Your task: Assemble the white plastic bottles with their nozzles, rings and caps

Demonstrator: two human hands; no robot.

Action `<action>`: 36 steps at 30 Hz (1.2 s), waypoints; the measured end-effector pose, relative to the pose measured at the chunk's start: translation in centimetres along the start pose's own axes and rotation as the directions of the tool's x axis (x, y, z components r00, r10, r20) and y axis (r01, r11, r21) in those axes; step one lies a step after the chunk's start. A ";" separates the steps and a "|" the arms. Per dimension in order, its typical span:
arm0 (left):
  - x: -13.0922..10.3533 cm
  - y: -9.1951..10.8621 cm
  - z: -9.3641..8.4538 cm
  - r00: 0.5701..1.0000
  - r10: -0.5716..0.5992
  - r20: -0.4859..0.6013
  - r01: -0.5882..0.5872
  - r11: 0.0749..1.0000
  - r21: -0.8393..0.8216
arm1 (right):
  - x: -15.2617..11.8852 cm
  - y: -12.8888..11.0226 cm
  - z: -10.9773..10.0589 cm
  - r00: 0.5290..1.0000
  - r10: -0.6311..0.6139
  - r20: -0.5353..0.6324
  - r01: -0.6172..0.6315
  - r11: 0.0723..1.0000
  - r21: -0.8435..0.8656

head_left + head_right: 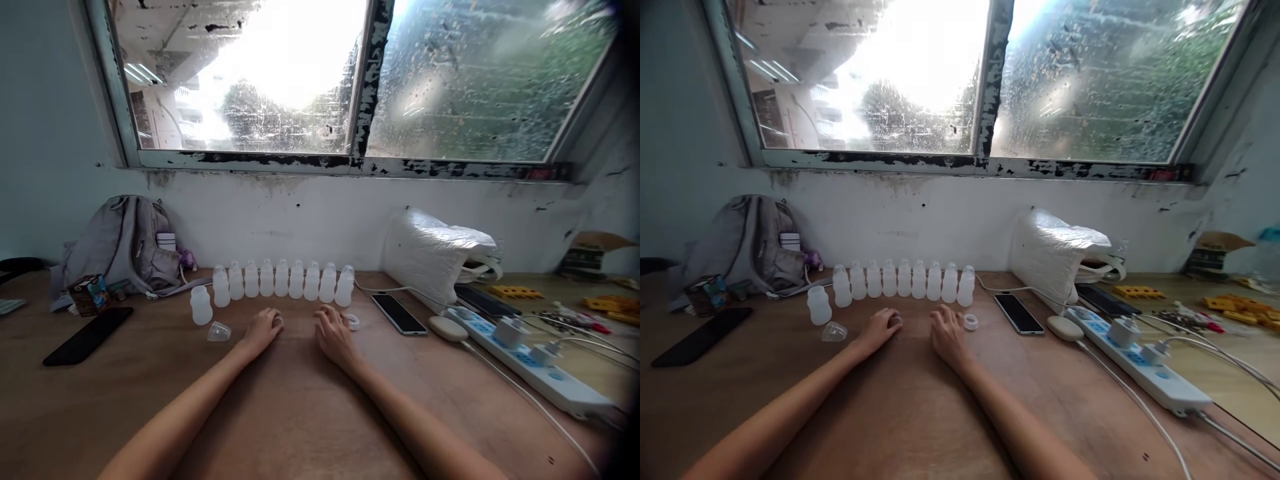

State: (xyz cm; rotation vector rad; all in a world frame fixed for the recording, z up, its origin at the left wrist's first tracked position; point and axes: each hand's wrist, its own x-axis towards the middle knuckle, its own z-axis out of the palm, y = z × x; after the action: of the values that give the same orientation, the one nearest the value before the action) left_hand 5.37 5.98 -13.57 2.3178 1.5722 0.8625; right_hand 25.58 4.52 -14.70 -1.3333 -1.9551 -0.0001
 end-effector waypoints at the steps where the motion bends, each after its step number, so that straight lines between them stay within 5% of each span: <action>1: 0.0 0.0 0.1 1.000 0.008 -0.021 -0.009 0.999 -0.035 | 0.1 0.9 -0.3 0.999 0.054 -0.008 -0.054 0.991 -0.122; 4: -0.5 0.4 -0.1 0.996 0.035 -0.088 -0.046 0.990 -0.133 | 0.2 3.6 -0.7 0.928 0.370 -0.049 -0.367 0.883 -0.293; 8: -1.6 1.1 0.0 0.992 0.087 -0.093 -0.106 0.968 -0.228 | 0.3 5.9 -1.1 0.883 0.468 0.031 -0.456 0.872 -0.179; 12: -1.8 1.1 0.5 0.983 0.175 0.050 -0.152 0.941 -0.302 | 0.4 5.0 -1.2 0.956 0.268 0.117 -0.286 0.940 0.187; 16: -1.6 0.6 0.8 0.975 0.186 0.123 -0.129 0.922 -0.365 | -0.4 0.8 -0.6 0.996 0.018 0.093 -0.064 0.854 0.516; 21: -1.1 -0.4 0.5 0.978 0.143 0.151 -0.037 0.834 -0.551 | -1.7 -3.0 0.4 0.976 -0.158 0.150 0.069 0.879 0.472; 27: -0.9 -1.1 0.3 0.994 0.009 0.106 0.062 0.765 -0.641 | -1.9 -2.5 0.9 0.948 -0.153 0.278 0.062 0.948 0.312; 33: -1.5 0.2 0.2 0.982 0.130 0.136 -0.022 0.797 -0.604 | -1.8 -2.6 0.5 0.932 -0.214 0.291 0.104 0.931 0.351; 36: -1.8 0.8 0.2 0.985 0.170 0.022 -0.141 0.878 -0.458 | -1.8 -2.6 0.5 0.939 -0.213 0.270 0.102 0.923 0.372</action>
State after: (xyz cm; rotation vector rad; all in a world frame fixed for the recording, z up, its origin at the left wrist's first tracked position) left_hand 5.63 4.00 -13.94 2.1169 1.0239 1.0527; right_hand 23.50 2.09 -15.03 -0.9762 -2.1885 0.4857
